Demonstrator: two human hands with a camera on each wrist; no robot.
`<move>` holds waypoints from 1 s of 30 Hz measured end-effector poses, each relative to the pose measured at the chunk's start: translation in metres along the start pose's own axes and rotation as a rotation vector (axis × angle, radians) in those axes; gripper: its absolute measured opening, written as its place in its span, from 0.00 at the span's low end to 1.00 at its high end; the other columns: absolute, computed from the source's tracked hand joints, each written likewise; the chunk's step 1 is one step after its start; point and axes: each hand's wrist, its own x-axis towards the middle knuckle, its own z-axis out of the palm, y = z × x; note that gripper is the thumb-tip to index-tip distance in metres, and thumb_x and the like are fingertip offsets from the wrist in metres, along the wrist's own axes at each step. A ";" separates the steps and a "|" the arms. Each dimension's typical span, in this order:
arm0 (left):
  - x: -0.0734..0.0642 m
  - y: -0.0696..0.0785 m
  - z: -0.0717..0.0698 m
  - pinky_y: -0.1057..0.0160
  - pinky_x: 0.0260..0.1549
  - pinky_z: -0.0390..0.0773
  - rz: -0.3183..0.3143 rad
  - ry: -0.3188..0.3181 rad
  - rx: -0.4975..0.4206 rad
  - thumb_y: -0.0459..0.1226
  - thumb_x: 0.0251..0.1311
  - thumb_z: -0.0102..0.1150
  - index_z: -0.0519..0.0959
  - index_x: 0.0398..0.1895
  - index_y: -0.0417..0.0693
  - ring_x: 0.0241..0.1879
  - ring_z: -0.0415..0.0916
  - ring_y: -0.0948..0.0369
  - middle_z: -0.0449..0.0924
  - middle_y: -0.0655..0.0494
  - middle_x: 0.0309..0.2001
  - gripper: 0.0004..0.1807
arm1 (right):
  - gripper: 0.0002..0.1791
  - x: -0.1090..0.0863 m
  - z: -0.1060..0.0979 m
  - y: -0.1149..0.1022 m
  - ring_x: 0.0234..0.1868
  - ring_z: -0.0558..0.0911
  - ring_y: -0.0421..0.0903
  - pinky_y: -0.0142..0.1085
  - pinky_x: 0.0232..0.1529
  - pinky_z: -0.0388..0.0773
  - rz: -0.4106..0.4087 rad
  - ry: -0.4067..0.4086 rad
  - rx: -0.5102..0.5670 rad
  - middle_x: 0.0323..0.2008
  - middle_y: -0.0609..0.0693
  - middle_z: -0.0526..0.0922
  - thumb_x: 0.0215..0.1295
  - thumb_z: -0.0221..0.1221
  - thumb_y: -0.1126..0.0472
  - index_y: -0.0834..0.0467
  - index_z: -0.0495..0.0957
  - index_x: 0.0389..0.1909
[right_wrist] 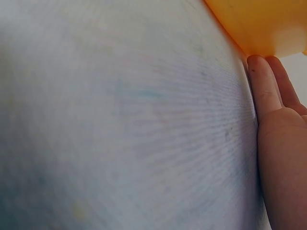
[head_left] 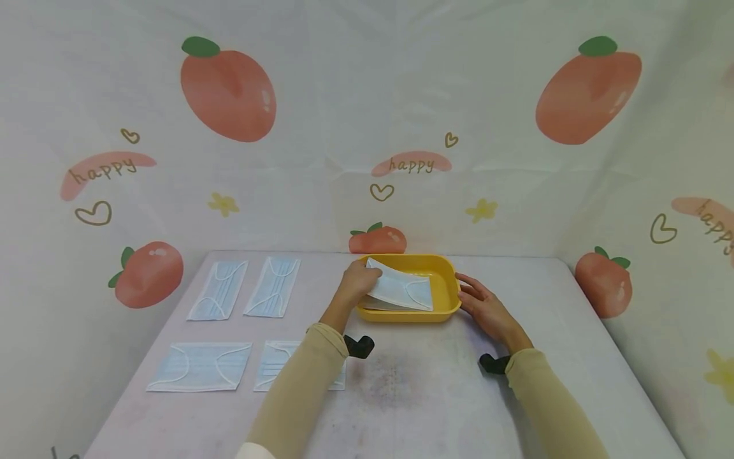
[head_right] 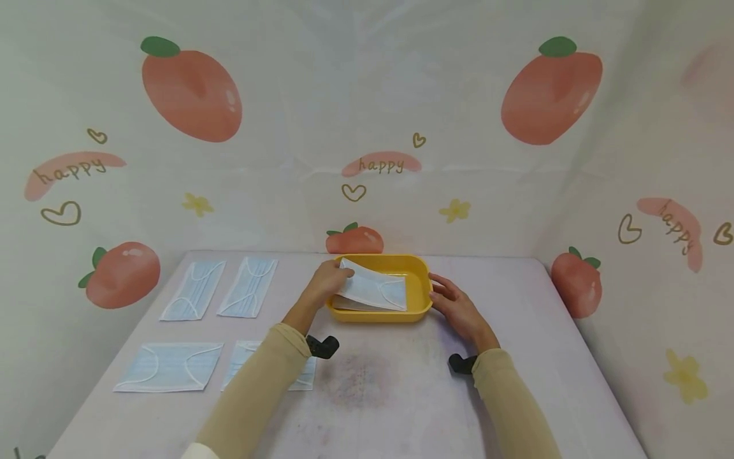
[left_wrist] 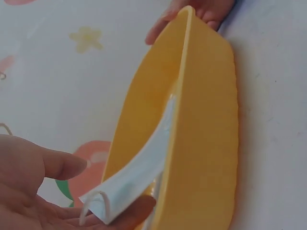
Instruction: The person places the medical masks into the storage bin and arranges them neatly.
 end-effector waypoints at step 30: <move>-0.018 -0.013 -0.011 0.32 0.77 0.46 0.404 0.166 0.511 0.63 0.70 0.48 0.54 0.82 0.59 0.82 0.37 0.35 0.54 0.46 0.81 0.42 | 0.38 0.001 -0.001 0.001 0.68 0.72 0.42 0.22 0.61 0.75 0.008 0.004 -0.015 0.79 0.61 0.54 0.75 0.57 0.48 0.47 0.53 0.81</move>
